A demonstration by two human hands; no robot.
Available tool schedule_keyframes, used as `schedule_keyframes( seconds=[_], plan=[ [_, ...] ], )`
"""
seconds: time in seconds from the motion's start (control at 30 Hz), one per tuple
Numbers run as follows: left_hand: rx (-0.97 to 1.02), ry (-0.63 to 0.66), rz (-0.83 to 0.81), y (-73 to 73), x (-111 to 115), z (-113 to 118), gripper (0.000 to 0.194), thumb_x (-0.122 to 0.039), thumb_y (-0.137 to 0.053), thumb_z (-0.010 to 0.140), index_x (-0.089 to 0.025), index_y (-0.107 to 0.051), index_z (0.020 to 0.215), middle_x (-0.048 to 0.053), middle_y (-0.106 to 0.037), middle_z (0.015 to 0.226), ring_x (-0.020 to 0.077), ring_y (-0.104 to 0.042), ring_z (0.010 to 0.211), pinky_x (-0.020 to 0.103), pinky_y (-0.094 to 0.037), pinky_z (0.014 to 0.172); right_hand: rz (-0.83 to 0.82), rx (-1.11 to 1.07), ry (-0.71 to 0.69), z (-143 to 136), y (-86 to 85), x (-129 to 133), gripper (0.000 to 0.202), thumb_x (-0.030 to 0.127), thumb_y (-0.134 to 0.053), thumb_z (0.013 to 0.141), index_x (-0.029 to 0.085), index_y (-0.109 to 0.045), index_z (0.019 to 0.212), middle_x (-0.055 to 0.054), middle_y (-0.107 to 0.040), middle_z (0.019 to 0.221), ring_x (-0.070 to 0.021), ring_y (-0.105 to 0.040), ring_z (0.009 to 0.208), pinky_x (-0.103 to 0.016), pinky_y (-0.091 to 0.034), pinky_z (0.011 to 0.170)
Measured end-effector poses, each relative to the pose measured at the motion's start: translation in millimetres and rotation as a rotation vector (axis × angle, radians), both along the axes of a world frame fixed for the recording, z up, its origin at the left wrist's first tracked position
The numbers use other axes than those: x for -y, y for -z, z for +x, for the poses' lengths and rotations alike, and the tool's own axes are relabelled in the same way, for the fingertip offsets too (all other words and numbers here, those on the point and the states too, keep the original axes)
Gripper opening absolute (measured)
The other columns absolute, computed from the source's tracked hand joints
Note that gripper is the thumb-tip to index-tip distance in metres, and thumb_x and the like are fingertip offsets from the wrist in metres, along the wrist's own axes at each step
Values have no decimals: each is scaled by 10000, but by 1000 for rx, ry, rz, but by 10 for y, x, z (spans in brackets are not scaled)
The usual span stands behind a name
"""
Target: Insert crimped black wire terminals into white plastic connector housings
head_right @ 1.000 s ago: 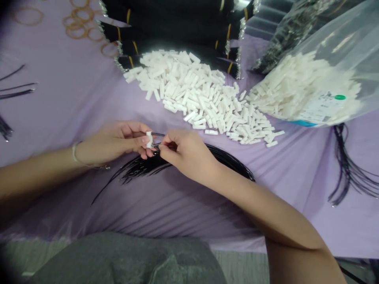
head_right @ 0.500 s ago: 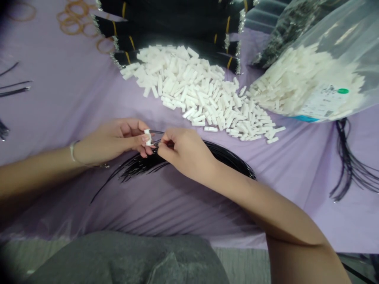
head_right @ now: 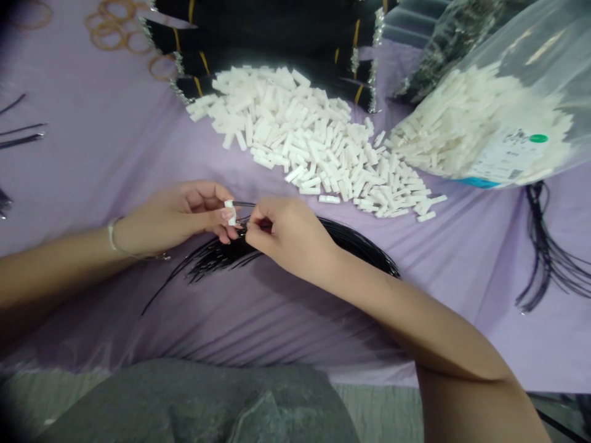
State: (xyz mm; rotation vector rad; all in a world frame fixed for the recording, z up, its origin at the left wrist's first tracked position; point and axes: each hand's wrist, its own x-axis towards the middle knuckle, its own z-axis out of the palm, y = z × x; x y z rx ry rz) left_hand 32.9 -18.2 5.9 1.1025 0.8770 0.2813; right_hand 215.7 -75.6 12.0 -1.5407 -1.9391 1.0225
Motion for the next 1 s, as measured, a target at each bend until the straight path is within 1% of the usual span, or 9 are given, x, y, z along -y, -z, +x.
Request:
schedule_keyframes(
  seconds=[0.27,0.53,0.73,0.9,1.0],
  plan=[
    [-10,17,36,-10,8,1,31,-97,-558,819,-85,-531,829,24,-644,666,106,-646,623,196,-564,590,12,-9,-13,-19,5,-2,109,155,-543,749,113,-574,653,38,-546,582,-34,-444,528,-169,-325,505],
    [-7,4,40,3,25,8,51,-86,-568,800,-80,-521,819,39,-642,675,117,-642,629,208,-561,588,51,35,27,-37,0,12,118,155,-532,743,105,-571,644,20,-556,592,-47,-459,537,-185,-327,523],
    [-4,3,38,5,28,5,54,-98,-576,806,-79,-527,820,31,-638,669,106,-642,622,191,-564,586,21,7,-8,-31,-13,2,99,145,-544,725,108,-569,636,29,-545,580,-42,-449,531,-182,-322,518],
    [15,9,22,29,13,1,51,-59,-560,804,-64,-529,845,45,-649,684,116,-651,629,197,-572,599,-37,-44,7,-12,-2,-18,107,163,-545,735,121,-564,639,45,-530,563,-37,-436,516,-169,-319,487],
    [14,20,25,31,8,4,52,-69,-544,820,-56,-529,868,54,-654,698,122,-656,641,205,-576,612,-40,-44,-2,-15,1,-16,110,164,-545,735,122,-558,634,46,-529,559,-37,-437,515,-169,-318,485]
  ],
)
